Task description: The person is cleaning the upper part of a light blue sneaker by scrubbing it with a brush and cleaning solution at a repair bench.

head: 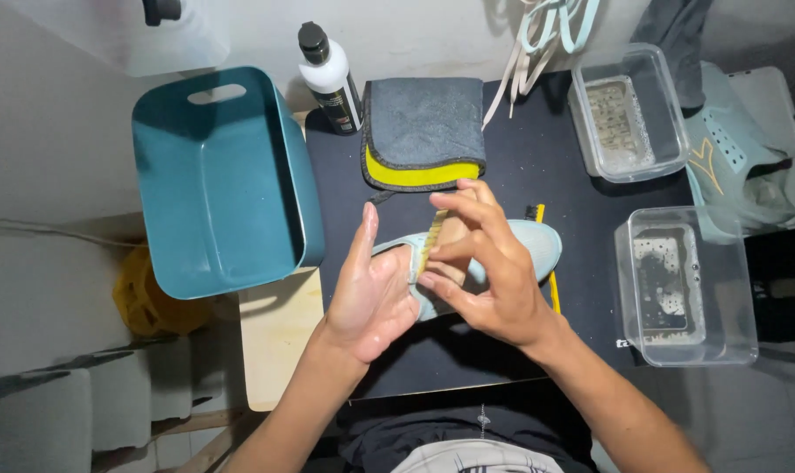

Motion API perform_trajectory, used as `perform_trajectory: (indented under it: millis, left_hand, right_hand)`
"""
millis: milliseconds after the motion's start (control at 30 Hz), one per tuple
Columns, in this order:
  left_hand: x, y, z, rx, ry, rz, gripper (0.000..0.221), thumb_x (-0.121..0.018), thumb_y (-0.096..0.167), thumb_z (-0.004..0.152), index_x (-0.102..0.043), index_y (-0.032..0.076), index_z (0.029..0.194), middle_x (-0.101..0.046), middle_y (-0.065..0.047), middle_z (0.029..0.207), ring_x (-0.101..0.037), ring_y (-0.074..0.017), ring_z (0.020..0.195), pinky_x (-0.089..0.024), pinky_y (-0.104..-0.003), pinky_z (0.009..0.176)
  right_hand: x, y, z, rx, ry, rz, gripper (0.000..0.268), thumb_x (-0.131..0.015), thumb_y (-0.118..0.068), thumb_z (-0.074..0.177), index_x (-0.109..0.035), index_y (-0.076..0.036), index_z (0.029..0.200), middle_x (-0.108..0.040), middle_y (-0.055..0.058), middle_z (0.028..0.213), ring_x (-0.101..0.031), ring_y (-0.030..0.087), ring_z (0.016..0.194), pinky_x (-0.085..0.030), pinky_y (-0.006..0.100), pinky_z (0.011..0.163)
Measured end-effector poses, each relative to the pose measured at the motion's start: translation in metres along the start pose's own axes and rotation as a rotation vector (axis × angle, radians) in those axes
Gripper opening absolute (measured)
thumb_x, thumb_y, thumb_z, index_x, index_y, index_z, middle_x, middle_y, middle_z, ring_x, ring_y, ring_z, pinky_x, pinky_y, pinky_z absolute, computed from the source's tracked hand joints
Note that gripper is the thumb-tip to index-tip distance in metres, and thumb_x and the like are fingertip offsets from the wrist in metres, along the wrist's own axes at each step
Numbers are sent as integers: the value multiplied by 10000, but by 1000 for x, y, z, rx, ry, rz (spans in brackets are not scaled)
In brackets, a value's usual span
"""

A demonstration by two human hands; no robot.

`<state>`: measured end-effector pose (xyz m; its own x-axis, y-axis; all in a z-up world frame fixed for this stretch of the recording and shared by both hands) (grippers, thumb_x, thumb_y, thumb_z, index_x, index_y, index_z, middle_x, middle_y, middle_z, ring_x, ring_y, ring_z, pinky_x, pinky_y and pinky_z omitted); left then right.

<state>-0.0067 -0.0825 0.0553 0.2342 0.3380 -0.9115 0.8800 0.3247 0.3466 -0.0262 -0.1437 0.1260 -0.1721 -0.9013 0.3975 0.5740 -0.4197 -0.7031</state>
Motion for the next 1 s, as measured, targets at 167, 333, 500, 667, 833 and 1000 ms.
perform_trajectory:
  millis: [167,333,500,667,833,1000]
  left_hand:
    - [13,-4,0,74,125,-37,849,-280,794,952,-543,63,608,-541,-57,605,-547,-165,576,-390,-263,555]
    - [1,2,3,-9,41,-54,921,-288,715,1004,-493,-78,1426,-612,-215,1318,-611,-311,1201,-470,-397,1035]
    - [5,0,3,15,54,-56,939,-309,725,998,-485,-83,1442,-651,-200,1265,-643,-299,1151,-507,-396,992]
    - [-1,10,4,-84,34,-40,902,-304,667,1017,-442,-92,1485,-578,-234,1401,-589,-330,1253,-469,-408,1056]
    - [-3,8,3,-66,-15,-93,978,-289,700,1002,-352,-117,1535,-467,-296,1507,-482,-390,1381,-358,-471,1185]
    - [-5,8,4,-68,-41,-163,991,-311,703,1006,-343,-140,1526,-449,-322,1513,-471,-413,1394,-342,-486,1211]
  right_hand:
    - [-17,-47,-19,147,-92,20,202,-738,-161,934,-573,-89,1026,-605,259,1253,-562,571,1192,-410,746,1106]
    - [6,2,-19,20,-11,-120,201,-747,-177,943,-581,-115,1040,-563,175,1369,-483,617,1315,-397,698,1163]
    - [2,-31,-20,50,34,-49,211,-768,-163,897,-567,-110,935,-572,240,1316,-601,507,1168,-347,746,1171]
    - [4,-18,-18,98,-50,-163,188,-762,-166,927,-607,-80,990,-586,232,1307,-519,632,1240,-404,724,1145]
    - [44,16,-11,-69,79,-409,219,-795,-149,902,-630,-39,993,-584,206,1378,-464,589,1354,-380,668,1174]
    - [35,6,-16,-79,129,-341,239,-788,-115,888,-602,-31,1012,-562,252,1375,-453,589,1360,-343,711,1217]
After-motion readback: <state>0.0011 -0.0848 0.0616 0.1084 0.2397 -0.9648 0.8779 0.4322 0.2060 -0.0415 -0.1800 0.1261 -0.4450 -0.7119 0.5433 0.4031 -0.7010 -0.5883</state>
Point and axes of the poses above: each hand's wrist, its own z-axis towards the middle knuckle, its own x-axis out of the back of the hand, y = z × x, the point moved 10 cm from there along z, towards the middle knuckle
